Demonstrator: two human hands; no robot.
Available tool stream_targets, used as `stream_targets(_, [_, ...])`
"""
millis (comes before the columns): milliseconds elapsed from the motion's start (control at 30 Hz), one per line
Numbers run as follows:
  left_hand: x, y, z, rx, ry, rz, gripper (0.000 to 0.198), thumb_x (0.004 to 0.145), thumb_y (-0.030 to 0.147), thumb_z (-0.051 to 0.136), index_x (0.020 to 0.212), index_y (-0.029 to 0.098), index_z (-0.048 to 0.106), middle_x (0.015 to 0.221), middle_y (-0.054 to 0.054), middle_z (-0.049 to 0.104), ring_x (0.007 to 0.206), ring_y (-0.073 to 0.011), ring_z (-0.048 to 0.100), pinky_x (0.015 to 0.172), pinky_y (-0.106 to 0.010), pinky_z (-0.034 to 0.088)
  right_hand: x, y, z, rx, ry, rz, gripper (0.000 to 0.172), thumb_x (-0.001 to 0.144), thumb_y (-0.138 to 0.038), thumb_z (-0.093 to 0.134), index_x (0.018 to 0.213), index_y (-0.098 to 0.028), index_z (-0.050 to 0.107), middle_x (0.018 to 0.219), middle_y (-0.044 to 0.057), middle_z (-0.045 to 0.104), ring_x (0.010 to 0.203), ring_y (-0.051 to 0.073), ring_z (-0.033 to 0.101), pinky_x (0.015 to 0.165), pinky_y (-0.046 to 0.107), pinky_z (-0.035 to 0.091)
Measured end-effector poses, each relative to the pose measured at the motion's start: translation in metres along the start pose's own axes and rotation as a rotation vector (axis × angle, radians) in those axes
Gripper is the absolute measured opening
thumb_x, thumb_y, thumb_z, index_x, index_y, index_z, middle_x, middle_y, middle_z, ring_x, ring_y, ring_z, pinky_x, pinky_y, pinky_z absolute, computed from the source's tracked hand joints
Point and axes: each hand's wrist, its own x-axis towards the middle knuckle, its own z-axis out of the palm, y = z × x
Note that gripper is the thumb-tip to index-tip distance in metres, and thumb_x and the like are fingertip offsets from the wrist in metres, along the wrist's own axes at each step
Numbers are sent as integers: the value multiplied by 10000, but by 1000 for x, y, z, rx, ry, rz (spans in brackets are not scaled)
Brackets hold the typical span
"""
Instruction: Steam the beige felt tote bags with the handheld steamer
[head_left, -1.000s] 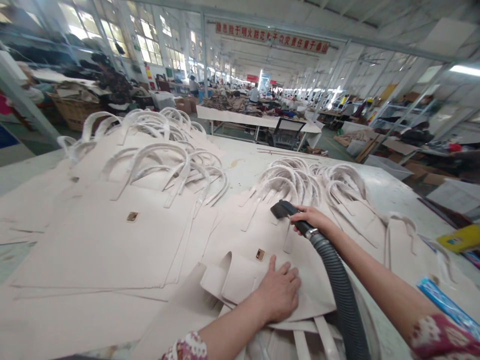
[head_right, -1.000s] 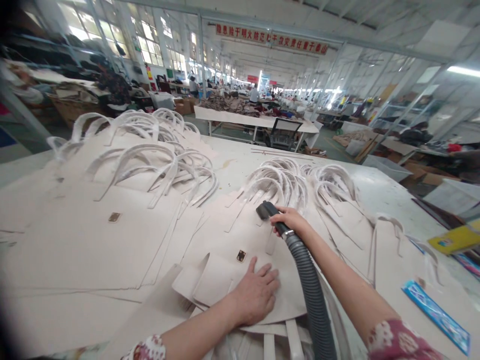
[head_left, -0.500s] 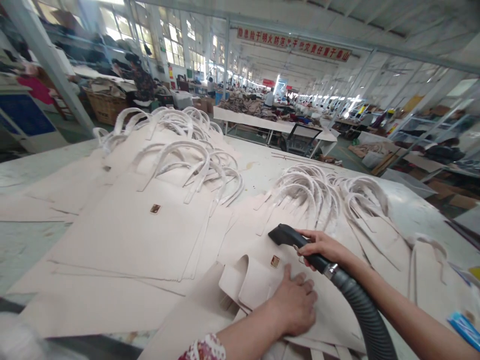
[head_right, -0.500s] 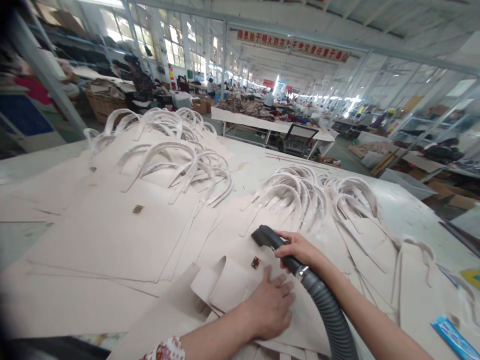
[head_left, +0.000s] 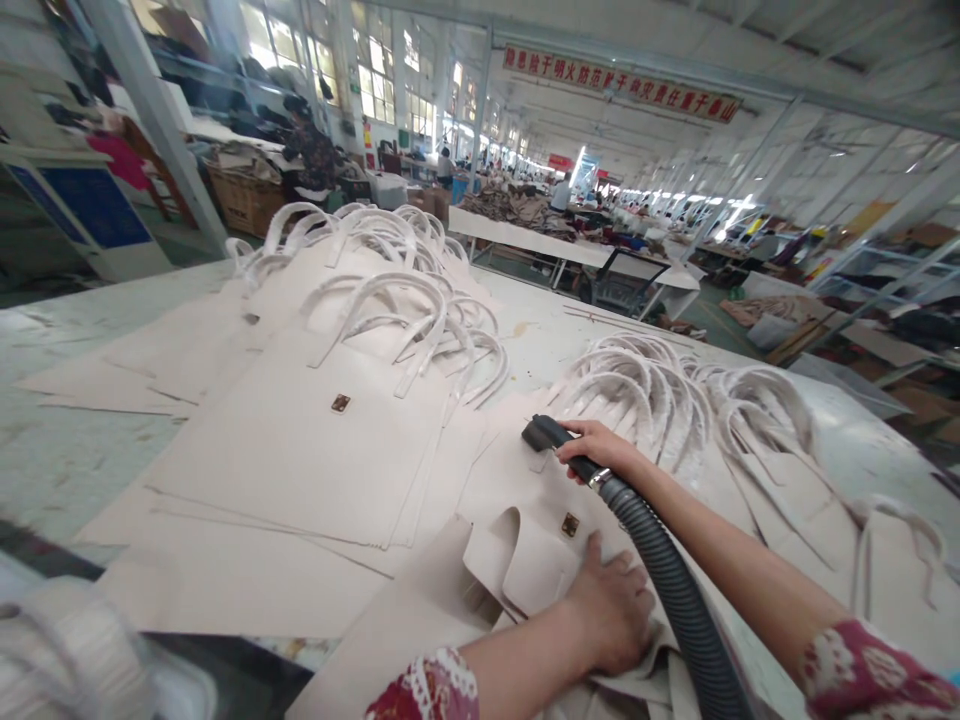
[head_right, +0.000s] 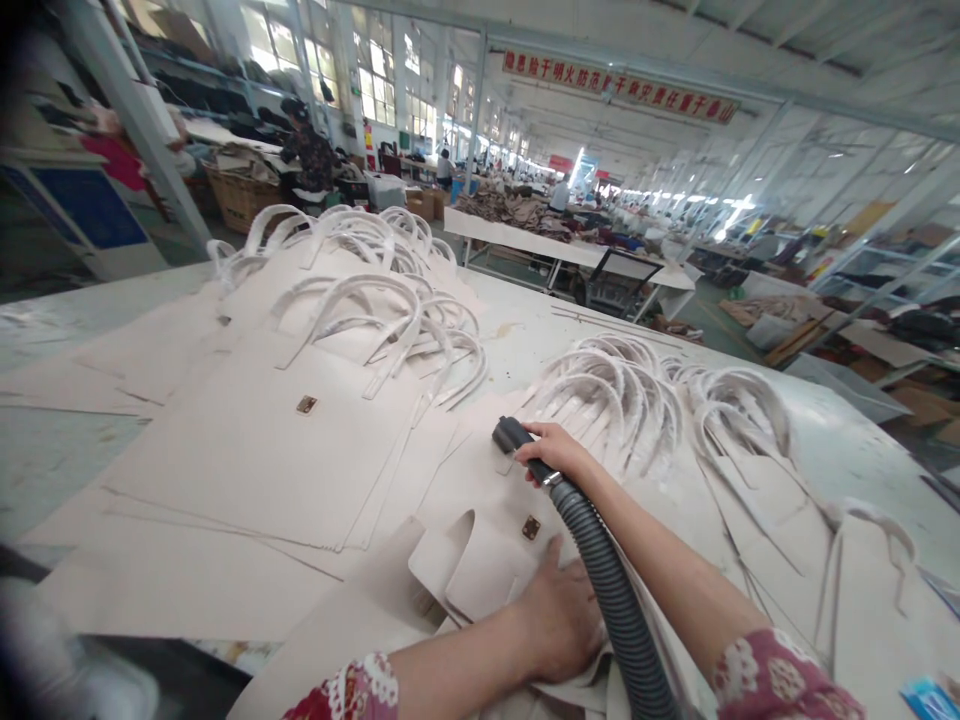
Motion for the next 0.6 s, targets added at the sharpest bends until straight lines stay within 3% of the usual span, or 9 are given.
stream_targets(67, [1,-10,-16,-105,83,-163,308,768,348,467,1015,202,577,1061,-83,577,1035,-277,462,909,-479,277,-2,0,-3,17,54,-48,680,572,-138,645,1227,-145,460,541,2,611,438,198,603,339,247,473])
stream_targets(167, [-2,-51,-51,-193,265,-602,284,760,280,461,1017,229,571,1045,-47,581,1002,-227,491,897,-369,329,-18,4,-16,58,142,-114,732,598,-165,651,1280,-157,385,603,5,623,475,183,610,388,253,492])
stream_targets(267, [-9,-105,-79,-158,376,-903,421,795,165,337,1208,144,416,1204,-134,466,1125,-257,397,927,-406,290,-38,11,-25,96,178,-151,721,606,-176,662,1273,-174,389,679,18,639,514,177,617,427,262,504])
stream_targets(333, [-13,-133,-86,-146,399,-1064,476,770,151,363,1240,74,346,1220,-202,421,1138,-310,370,905,-453,290,-45,17,-23,113,168,-148,729,600,-184,670,1273,-175,388,696,25,645,518,183,617,426,271,502])
stream_targets(467, [-17,-157,-83,-153,388,-1151,557,701,214,514,1218,86,350,1184,-185,454,1094,-304,417,894,-391,315,-44,26,-11,129,113,-114,777,578,-199,680,1289,-166,367,679,28,655,493,194,612,402,282,489])
stream_targets(600, [-16,-166,-82,-219,340,-1162,389,663,223,566,1030,108,504,1029,-165,553,978,-282,516,807,-340,379,-37,28,-2,142,52,-99,785,570,-205,682,1289,-164,371,678,25,660,501,197,614,410,281,484])
